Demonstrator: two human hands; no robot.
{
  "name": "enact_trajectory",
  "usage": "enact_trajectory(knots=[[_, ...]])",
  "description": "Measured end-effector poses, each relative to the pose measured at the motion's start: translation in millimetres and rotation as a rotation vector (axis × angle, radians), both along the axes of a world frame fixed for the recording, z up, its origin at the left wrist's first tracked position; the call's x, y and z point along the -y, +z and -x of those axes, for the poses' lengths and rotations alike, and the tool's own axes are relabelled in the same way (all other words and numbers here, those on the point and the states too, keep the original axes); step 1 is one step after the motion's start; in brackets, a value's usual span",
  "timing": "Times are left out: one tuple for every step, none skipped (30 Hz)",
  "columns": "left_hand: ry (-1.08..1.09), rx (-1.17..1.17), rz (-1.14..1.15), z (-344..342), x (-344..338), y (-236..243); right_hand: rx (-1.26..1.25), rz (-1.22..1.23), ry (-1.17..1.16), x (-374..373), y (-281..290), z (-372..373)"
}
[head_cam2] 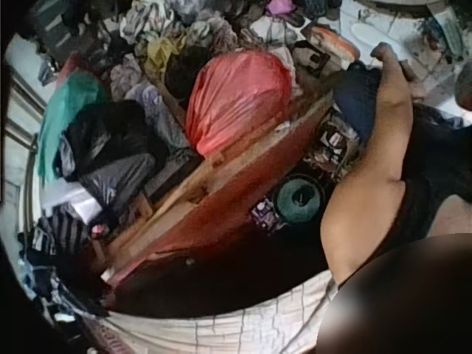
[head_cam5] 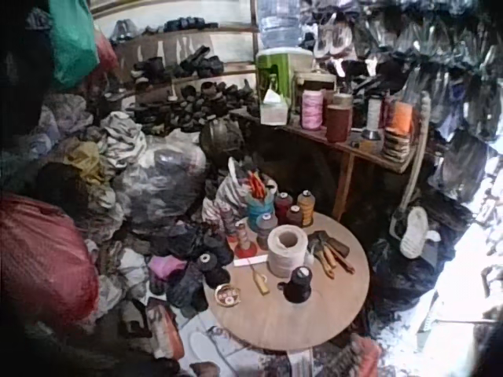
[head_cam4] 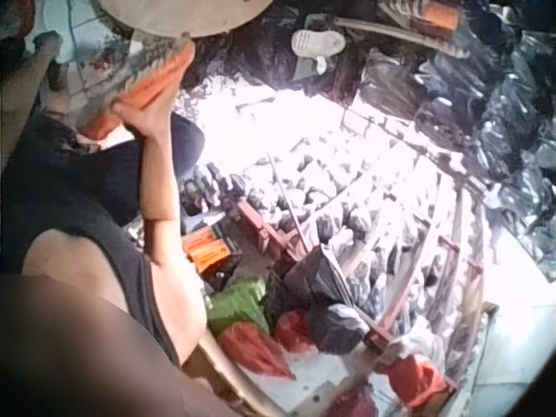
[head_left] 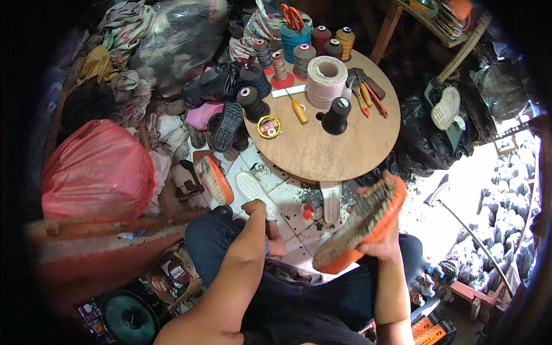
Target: The person sits on the floor in a cluttered workshop and handles an orange Nike sneaker. They separate the upper from the sole, then reattach the sole by pressing and aligning the edges, repeatedly checking the fit and pressing the seam.
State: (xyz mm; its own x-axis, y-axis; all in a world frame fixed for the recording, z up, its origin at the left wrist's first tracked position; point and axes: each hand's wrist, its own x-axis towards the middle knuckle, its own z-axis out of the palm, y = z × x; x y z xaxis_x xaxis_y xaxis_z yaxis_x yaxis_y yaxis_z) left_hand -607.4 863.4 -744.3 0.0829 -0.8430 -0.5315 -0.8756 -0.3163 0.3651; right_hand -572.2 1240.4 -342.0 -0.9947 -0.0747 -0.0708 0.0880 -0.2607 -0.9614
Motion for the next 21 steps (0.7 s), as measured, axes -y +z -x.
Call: enact_trajectory(knots=[[0.042,-0.066,-0.050,-3,-6,11,-0.013,-0.014,0.026,1,1,0],[0.087,-0.123,-0.099,-11,-11,24,-0.015,0.010,0.047,3,3,-2],[0.131,-0.192,-0.146,-14,-16,40,0.012,0.069,0.083,4,5,-3],[0.172,-0.267,-0.193,-13,-20,58,-0.011,0.071,0.097,5,7,-5],[0.212,-0.330,-0.240,-16,-24,79,0.003,0.134,0.114,5,10,-8],[0.252,-0.388,-0.286,-22,-29,102,0.029,0.193,0.136,4,13,-11],[0.301,-0.625,-0.371,-28,-32,130,0.053,0.255,0.156,3,17,-13],[0.264,-0.793,-0.386,-32,-39,156,0.052,0.328,0.142,2,21,-19],[0.109,-1.019,-0.484,-41,-43,185,0.041,0.336,0.128,0,25,-24],[0.050,-1.119,-0.577,-48,-48,213,-0.002,0.338,0.111,-2,31,-28],[0.017,-1.199,-0.644,-56,-52,241,-0.036,0.348,0.107,-3,36,-33],[-0.023,-1.273,-0.699,-68,-56,267,-0.064,0.356,0.088,-5,42,-41],[-0.062,-1.362,-0.753,-77,-57,291,-0.091,0.366,0.076,-8,49,-47],[-0.111,-1.403,-0.850,-86,-57,313,-0.109,0.380,0.071,-9,54,-52],[-0.153,-1.449,-0.947,-96,-56,332,-0.140,0.422,0.045,-10,59,-59],[-0.210,-1.525,-1.062,-105,-55,350,-0.178,0.462,0.045,-11,63,-66],[-0.214,-1.522,-1.153,-113,-54,365,-0.205,0.500,0.046,-11,67,-72],[-0.237,-1.549,-1.260,-119,-53,379,-0.207,0.528,0.033,-12,70,-80],[-0.278,-1.566,-1.362,-125,-53,391,-0.200,0.556,0.018,-12,72,-88],[-0.317,-1.566,-1.378,-130,-55,403,-0.199,0.582,0.008,-13,74,-96],[-0.301,-1.571,-1.438,-134,-58,413,-0.203,0.604,0.012,-13,75,-102]])
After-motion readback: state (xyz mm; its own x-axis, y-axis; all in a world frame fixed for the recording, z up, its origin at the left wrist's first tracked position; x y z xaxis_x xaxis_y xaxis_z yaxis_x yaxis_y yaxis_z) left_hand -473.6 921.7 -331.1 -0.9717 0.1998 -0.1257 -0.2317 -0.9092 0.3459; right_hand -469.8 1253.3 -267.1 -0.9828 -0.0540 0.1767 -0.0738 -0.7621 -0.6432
